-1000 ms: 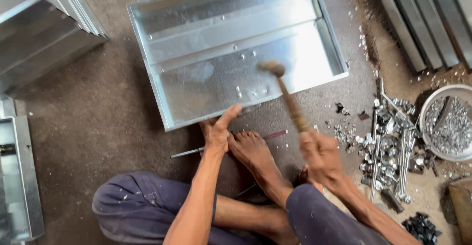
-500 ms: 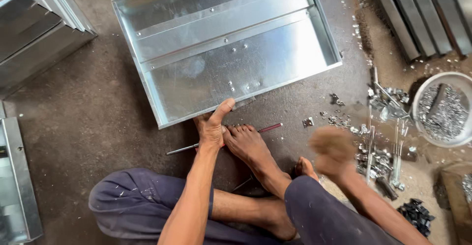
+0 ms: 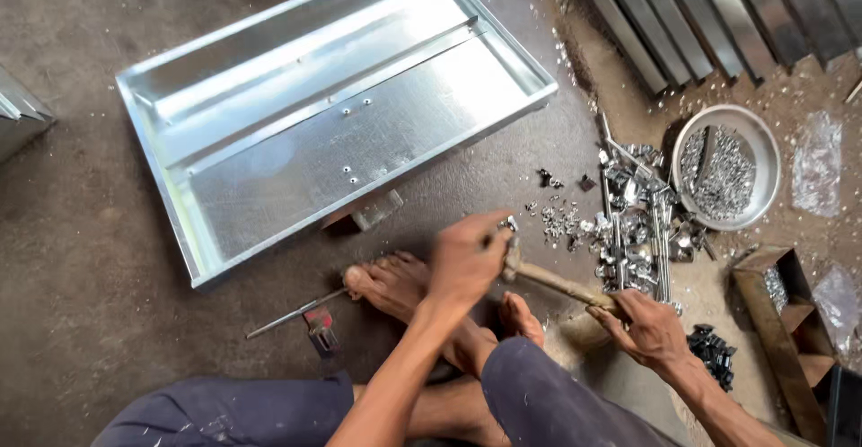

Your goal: The person attaches sliding metal latches to a rectangular metal drawer using a hammer and small rivets while sitting on the floor. They align the latch over pre-drilled holes, insert small components, and hammer them into place, occasionally turning the drawer over and receiving assistance from another person to hold the metal parts steady.

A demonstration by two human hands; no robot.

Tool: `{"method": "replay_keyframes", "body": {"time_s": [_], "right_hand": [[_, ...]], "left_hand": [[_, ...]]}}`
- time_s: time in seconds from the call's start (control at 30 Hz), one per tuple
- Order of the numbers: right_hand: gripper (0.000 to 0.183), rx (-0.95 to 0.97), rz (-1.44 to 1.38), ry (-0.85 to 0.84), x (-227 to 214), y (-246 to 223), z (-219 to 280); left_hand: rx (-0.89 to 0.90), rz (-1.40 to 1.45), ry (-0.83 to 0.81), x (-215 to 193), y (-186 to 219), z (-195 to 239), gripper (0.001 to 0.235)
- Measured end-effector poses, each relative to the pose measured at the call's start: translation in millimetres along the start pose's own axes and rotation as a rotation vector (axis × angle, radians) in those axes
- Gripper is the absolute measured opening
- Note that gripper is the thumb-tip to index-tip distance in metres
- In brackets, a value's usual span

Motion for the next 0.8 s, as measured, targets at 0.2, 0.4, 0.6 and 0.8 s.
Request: {"method": "replay_keyframes", "body": {"time_s": [0.2,0.4,0.6,0.8], "right_hand": [[0.029,0.043,-0.149,0.288,-35,-58,-99],[0.023,0.109,-0.153,0.442,-45,-78,-130],[0.023,0.079,-0.278,0.344,-35,-38,-142],[0.021,-0.022,-0.116,0.227,-37,-40,-155]], "left_hand": [[0.192,-0.338,-0.243,47,-43,-50,0.037],[-0.169,0.299,-0.046,-10,-49,-18,0.02],[-0.358,0.597,0.15,-35,-54,19,0.037],[-0.413,0.75,0.213,-29,-55,29,0.042]]}}
Point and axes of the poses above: each hand's wrist, its own z-axis away from the middle knuckle, its own x-axis out of the palm, y = z × x, the point moved 8 cm from there along -z, towards the middle knuckle, and after that the axes turned 14 degrees about z, right-handed, at the moved point
